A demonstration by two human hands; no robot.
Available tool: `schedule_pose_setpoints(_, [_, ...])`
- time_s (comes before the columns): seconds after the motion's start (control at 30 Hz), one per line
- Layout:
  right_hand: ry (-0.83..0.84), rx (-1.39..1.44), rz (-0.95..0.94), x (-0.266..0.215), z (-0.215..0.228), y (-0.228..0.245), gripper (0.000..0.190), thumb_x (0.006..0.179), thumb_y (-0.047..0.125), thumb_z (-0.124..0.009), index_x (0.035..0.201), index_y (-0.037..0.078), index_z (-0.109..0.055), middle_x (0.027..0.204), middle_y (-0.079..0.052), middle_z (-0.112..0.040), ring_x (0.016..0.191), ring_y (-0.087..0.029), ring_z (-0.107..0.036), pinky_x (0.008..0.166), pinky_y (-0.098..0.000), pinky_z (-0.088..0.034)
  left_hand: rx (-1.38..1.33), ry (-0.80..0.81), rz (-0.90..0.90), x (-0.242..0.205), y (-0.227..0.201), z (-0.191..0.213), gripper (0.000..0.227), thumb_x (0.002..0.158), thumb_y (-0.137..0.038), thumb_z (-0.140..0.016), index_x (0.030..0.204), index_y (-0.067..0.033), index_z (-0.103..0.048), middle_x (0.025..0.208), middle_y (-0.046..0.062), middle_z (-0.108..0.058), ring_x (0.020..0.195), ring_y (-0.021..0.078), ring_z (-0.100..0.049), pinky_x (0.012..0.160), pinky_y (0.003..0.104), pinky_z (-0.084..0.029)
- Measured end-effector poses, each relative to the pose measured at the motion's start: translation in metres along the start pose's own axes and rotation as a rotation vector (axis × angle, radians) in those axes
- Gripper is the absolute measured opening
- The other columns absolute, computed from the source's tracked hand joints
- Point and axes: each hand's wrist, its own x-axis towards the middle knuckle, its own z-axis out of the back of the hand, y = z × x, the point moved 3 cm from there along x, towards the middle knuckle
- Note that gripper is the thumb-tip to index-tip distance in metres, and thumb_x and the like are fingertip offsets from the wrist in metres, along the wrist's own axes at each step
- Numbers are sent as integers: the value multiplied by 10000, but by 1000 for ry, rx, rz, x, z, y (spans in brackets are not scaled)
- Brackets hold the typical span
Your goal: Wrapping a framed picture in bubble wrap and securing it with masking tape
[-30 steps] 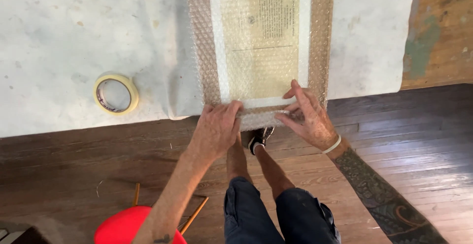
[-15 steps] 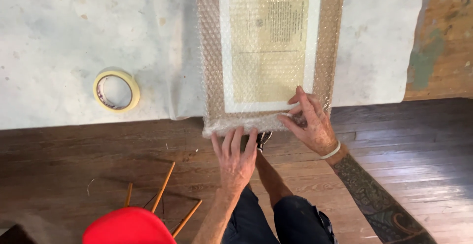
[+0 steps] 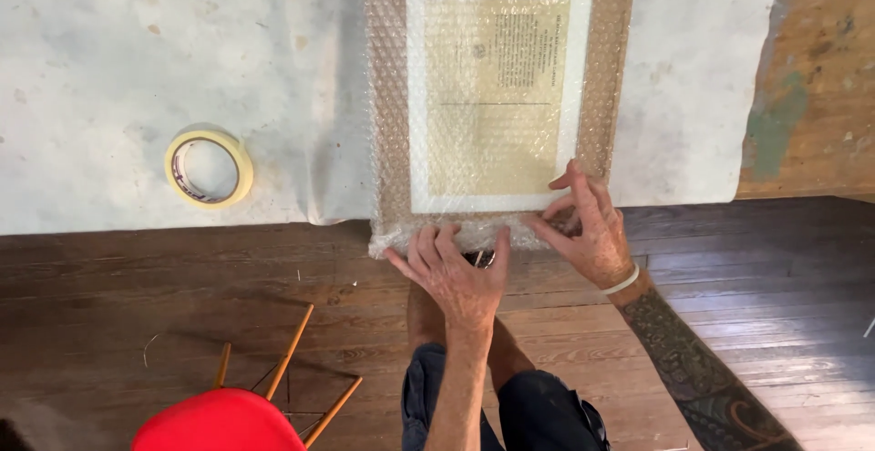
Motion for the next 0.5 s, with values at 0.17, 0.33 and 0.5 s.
schedule_pose_setpoints(0.17, [-29,34,-1,-18,18,-41,1040,697,143,-877,1538,69,-270,934,-41,-640,805,-199,-653,573,-322,-554,-27,2,24,3,-2,-4,592,669,-497,-828,1027,-130,-533,1045,80,-502,1071,307,-478,1063,666,-242])
schedule_pose_setpoints(0.33, [-37,-5,-142,-9,76,-38,885,741,-53,-825,1493,5,-362,926,-162,-633,512,-291,-619,400,-342,-467,-35,-4,53,0,-3,-5,627,654,-485,-845,1034,-123,-504,1041,85,-500,1082,314,-485,1081,656,-235])
schedule_pose_setpoints(0.5, [71,204,-248,19,96,28,604,833,-32,-743,1386,-6,-499,933,-62,-627,687,-81,-566,639,-184,-533,-63,-54,77,-4,0,-8,678,696,-470,-828,1086,-46,-471,1088,123,-531,1119,307,-512,1140,694,-176])
